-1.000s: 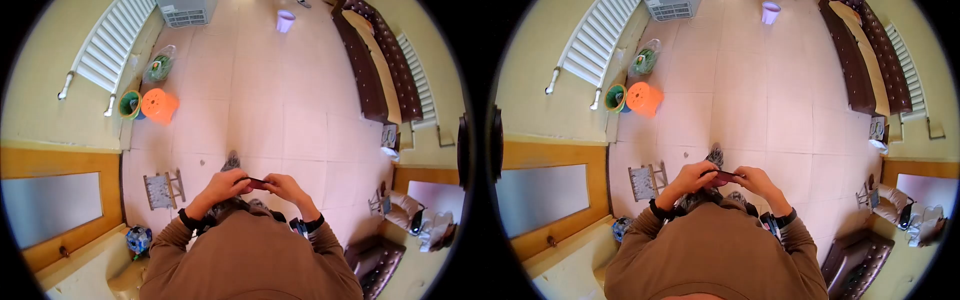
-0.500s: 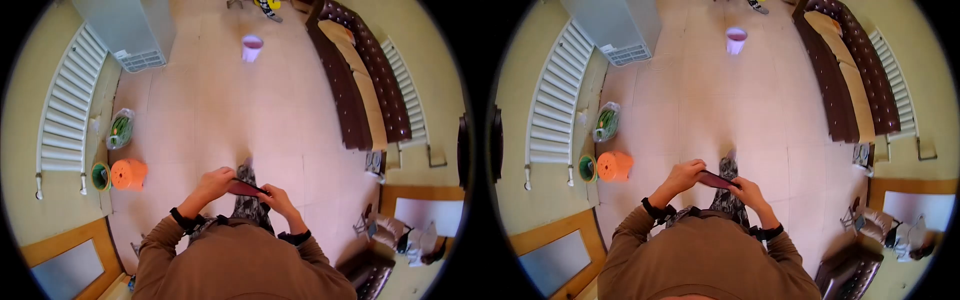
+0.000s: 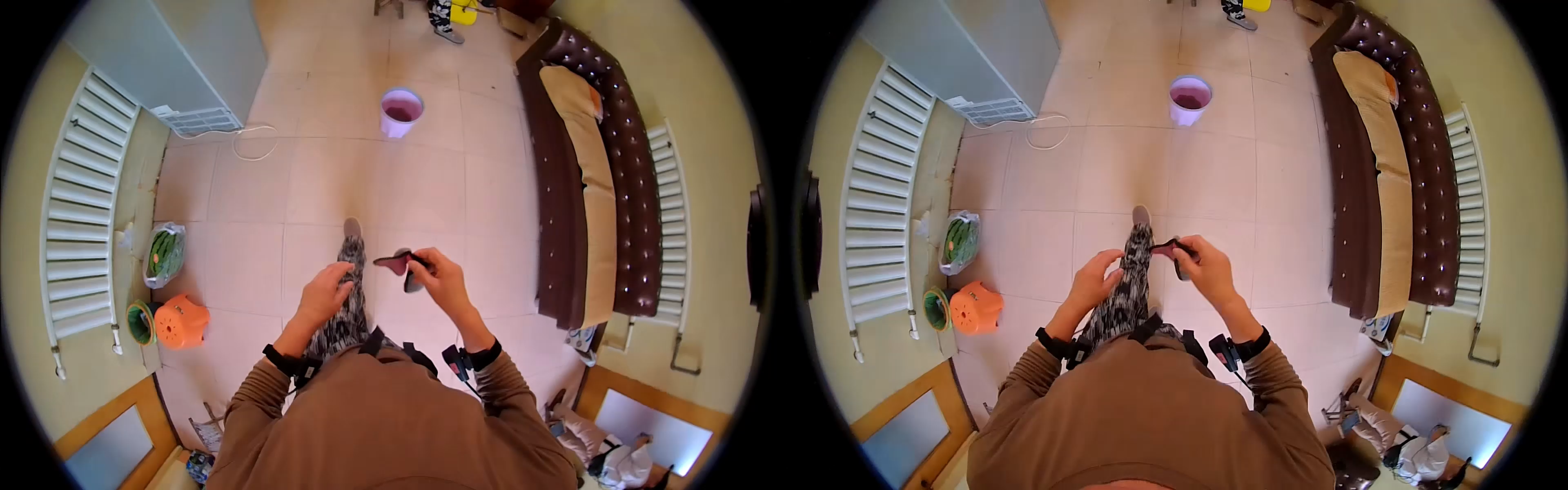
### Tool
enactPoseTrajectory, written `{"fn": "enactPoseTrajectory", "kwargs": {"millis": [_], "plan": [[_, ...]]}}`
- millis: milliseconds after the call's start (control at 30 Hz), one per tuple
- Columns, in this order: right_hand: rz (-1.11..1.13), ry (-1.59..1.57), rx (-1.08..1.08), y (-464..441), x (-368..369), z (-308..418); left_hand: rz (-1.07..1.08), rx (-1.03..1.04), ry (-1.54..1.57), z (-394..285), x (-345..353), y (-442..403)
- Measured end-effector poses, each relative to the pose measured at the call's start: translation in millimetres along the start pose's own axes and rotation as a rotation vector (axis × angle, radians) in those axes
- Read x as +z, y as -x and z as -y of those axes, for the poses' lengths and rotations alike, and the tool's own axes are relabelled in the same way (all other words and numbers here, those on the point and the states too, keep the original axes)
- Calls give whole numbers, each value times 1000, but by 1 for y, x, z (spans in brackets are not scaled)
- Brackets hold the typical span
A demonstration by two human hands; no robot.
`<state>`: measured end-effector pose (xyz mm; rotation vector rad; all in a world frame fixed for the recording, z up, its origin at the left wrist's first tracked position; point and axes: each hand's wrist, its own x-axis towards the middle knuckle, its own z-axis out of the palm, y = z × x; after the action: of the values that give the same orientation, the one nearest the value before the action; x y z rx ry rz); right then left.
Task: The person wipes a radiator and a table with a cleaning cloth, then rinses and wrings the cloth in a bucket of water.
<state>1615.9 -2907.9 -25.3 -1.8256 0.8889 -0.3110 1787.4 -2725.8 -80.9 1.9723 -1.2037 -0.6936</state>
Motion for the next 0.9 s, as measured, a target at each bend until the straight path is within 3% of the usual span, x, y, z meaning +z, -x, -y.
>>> {"fn": "enactPoseTrajectory", "kwargs": {"millis": [167, 400, 600, 767, 900], "plan": [[-35, -42, 140, -140, -51, -27, 51, -139, 86, 36, -6, -138], [-41, -15, 141, -325, -107, -51, 27, -134, -37, 30, -22, -294], [84, -54, 151, -495, -125, -99, 55, -410, 88, 31, -2, -384], [255, 85, 198, -606, -119, -148, -161, -782, 317, 26, 37, -435], [324, 199, 133, -675, -97, -209, -155, -850, 463, 15, 62, -489]]}}
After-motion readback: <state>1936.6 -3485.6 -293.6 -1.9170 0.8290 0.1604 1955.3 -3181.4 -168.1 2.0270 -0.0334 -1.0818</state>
